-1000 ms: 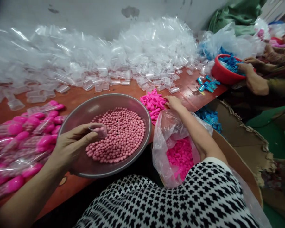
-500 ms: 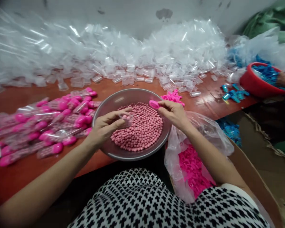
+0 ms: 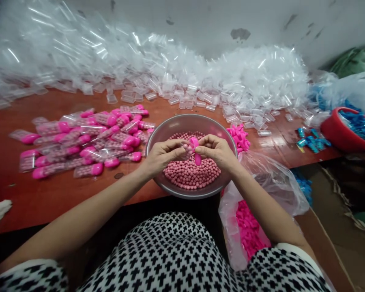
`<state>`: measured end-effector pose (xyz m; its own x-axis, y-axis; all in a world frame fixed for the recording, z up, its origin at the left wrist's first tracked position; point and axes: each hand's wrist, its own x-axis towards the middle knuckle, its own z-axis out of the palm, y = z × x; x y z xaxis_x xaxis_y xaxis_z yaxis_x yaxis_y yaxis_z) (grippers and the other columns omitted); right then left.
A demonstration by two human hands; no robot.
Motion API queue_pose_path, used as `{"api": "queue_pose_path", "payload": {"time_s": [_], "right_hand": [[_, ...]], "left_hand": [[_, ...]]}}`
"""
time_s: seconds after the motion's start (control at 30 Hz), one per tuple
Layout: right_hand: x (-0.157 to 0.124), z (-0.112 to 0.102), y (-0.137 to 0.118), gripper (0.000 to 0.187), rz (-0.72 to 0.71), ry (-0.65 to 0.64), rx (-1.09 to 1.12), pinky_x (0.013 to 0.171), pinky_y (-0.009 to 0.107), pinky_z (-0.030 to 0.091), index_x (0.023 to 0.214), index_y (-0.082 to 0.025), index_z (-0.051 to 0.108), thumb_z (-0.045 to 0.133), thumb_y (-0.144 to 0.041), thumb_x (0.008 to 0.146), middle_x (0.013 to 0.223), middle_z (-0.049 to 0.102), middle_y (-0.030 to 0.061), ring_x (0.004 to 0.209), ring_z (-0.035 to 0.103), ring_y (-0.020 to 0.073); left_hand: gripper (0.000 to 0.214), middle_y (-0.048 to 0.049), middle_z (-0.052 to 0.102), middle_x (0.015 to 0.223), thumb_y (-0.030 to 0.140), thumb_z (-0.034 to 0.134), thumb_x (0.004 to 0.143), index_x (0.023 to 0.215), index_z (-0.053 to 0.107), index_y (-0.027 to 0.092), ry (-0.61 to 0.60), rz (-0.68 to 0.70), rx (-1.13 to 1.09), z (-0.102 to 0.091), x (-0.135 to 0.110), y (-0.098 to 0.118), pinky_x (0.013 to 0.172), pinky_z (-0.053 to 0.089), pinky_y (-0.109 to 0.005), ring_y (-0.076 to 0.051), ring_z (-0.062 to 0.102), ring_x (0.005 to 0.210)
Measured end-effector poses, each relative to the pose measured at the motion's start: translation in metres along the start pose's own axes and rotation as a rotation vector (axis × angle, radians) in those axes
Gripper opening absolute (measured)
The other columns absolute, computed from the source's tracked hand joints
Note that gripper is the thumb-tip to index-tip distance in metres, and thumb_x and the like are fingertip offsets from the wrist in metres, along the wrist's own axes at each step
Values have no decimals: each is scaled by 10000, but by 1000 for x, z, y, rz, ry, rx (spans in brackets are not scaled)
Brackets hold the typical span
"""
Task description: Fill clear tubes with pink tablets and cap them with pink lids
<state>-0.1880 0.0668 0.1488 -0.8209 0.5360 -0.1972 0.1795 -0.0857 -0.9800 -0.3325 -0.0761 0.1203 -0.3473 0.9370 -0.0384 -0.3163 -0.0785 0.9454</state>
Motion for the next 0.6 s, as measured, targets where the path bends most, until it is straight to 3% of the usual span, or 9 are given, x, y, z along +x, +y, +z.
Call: {"api": "queue_pose_path", "payload": {"time_s": [0.13, 0.23, 0.37, 0.47, 0.6], "right_hand": [[-1, -9, -10, 488, -155, -18, -148, 609, 245, 537, 1088, -209, 646, 858, -421, 702, 787, 670, -14, 668, 634, 121], [-5, -12, -21, 423, -317, -44, -362, 655, 257, 539, 1155, -229, 663, 785, -418, 797, 869, 684, 14, 769, 649, 145], [-6, -9, -31, 310, -456, -171, -698, 742, 292, 541, 1132, -215, 685, 696, -401, 884, 1010, 716, 70, 866, 669, 176], [-6, -6, -35, 260, -475, -267, -803, 674, 264, 508, 1088, -195, 664, 657, -390, 916, 903, 705, 48, 735, 635, 144], [-13, -1, -38, 97, -568, -286, -981, 620, 234, 453, 936, -199, 606, 621, -294, 933, 777, 642, 17, 661, 571, 125]], "left_hand": [[434, -79, 771, 978, 470, 782, 750, 1046, 759, 154, -29, 18, 61, -1, -1, -1, 801, 611, -326, -216, 725, 863], [372, -83, 773, 1013, 423, 744, 786, 1043, 766, 154, -27, 61, 128, 0, -2, -1, 790, 601, -316, -217, 723, 874], [294, -59, 783, 969, 359, 684, 833, 1040, 782, 175, -11, 166, 303, 0, -6, 2, 781, 571, -300, -217, 717, 876], [250, -52, 790, 961, 328, 668, 857, 1024, 790, 187, -6, 241, 423, -1, -9, 5, 799, 543, -290, -213, 718, 880], [204, -45, 796, 970, 302, 668, 872, 1002, 795, 210, -8, 314, 475, -3, -13, 5, 790, 529, -283, -204, 725, 849]]}}
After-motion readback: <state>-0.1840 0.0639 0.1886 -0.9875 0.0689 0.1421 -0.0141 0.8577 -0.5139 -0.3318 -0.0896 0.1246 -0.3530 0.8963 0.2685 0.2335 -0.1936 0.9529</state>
